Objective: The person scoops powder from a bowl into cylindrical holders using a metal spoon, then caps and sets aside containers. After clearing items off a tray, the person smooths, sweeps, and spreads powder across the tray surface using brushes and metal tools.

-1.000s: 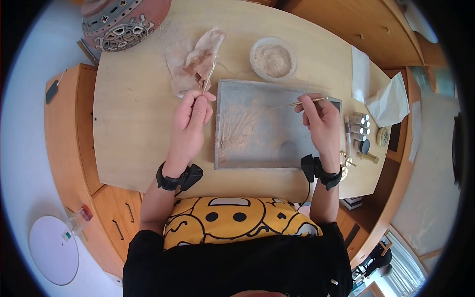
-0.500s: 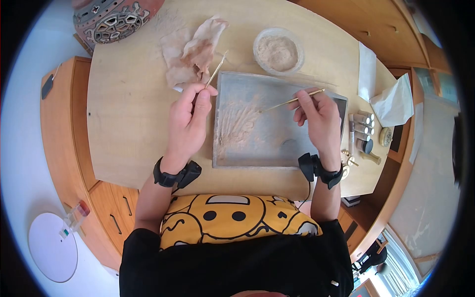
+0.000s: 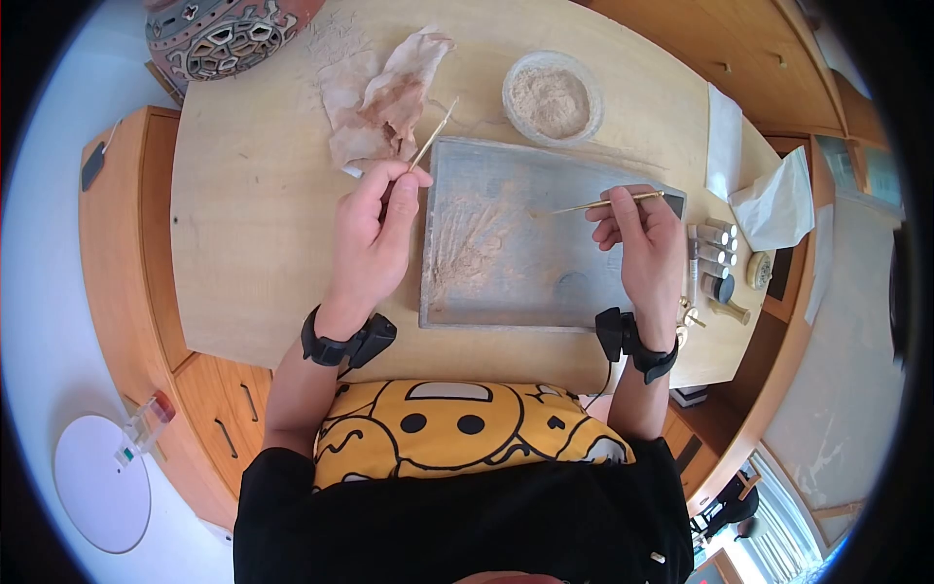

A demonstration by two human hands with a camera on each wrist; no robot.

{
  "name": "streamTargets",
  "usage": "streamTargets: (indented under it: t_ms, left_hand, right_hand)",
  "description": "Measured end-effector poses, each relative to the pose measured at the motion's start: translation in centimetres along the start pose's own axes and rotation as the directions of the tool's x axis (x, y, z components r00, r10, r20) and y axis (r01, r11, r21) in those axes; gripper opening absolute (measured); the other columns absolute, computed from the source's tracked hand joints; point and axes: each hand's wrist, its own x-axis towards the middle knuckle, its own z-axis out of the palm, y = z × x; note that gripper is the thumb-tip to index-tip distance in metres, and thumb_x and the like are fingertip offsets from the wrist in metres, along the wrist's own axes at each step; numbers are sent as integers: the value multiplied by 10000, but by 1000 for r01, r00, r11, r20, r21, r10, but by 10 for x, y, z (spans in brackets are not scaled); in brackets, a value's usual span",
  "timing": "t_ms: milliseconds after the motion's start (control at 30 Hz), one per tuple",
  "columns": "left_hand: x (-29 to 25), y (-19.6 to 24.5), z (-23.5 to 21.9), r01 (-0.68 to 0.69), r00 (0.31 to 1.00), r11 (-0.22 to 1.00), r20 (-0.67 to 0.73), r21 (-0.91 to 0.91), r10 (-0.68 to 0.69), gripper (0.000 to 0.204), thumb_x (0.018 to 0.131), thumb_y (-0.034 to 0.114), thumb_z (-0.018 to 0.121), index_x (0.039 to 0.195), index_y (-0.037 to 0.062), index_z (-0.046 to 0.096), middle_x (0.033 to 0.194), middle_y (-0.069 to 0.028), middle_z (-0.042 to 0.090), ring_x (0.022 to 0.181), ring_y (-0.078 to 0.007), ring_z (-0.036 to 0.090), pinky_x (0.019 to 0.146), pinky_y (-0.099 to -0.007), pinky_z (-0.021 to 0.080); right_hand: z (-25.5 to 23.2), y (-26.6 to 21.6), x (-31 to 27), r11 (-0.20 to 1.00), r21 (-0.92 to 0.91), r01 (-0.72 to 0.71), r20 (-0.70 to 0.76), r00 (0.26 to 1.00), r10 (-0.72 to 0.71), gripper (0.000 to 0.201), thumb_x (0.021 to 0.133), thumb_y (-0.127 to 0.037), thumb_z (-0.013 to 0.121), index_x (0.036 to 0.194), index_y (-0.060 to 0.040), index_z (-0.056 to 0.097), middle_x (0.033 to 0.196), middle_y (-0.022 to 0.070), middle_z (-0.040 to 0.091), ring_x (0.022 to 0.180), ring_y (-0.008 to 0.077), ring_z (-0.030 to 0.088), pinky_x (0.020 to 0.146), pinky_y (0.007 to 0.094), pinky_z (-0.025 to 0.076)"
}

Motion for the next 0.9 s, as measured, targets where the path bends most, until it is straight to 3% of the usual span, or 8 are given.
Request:
streamTargets:
  t_ms: [133, 400, 567, 700, 900]
  left_hand:
    - [0, -1, 0, -20, 1000, 1000, -6, -5, 20, 167, 1018, 130, 517, 973, 6, 619, 702, 23, 511, 601, -45, 379, 534, -235, 308]
    - [0, 0, 0, 0, 1000, 1000, 5, -23, 0, 169, 1020, 133, 517, 974, 5, 619, 679, 44, 477, 597, -36, 353, 524, -228, 274]
    - [0, -2, -1, -11, 1000, 1000, 7, -14, 11, 169, 1020, 137, 519, 971, 7, 617, 678, 44, 467, 603, -39, 356, 529, -229, 282]
    - [0, -1, 0, -17, 1000, 1000, -3, -15, 17, 168, 1017, 140, 524, 970, 8, 615, 676, 38, 463, 607, -42, 363, 534, -230, 292]
    - [1, 0, 0, -15, 1000, 1000, 3, 2, 15, 158, 1012, 139, 532, 971, 10, 615, 667, 39, 451, 610, -44, 364, 541, -229, 295]
  right_hand:
    - [5, 10, 1, 993, 104, -51, 56, 997, 46, 241, 1002, -157, 553, 920, 53, 639, 743, 89, 694, 615, 110, 613, 581, 250, 504]
    - [33, -7, -26, 999, 28, -19, 237, 971, 12, 228, 1000, -142, 558, 919, 54, 641, 760, 88, 692, 630, 113, 631, 592, 253, 515]
    - [8, -1, -6, 996, 83, -11, -19, 1000, 12, 234, 998, -152, 563, 924, 54, 643, 754, 93, 692, 623, 118, 633, 588, 257, 516]
    - [11, 3, -1, 998, 70, -4, -17, 1000, 5, 236, 996, -152, 565, 920, 58, 642, 744, 92, 692, 620, 115, 632, 583, 255, 512]
    - [41, -2, -27, 999, 29, 17, 218, 976, -23, 224, 990, -157, 584, 916, 44, 648, 721, 79, 684, 620, 112, 632, 581, 254, 509]
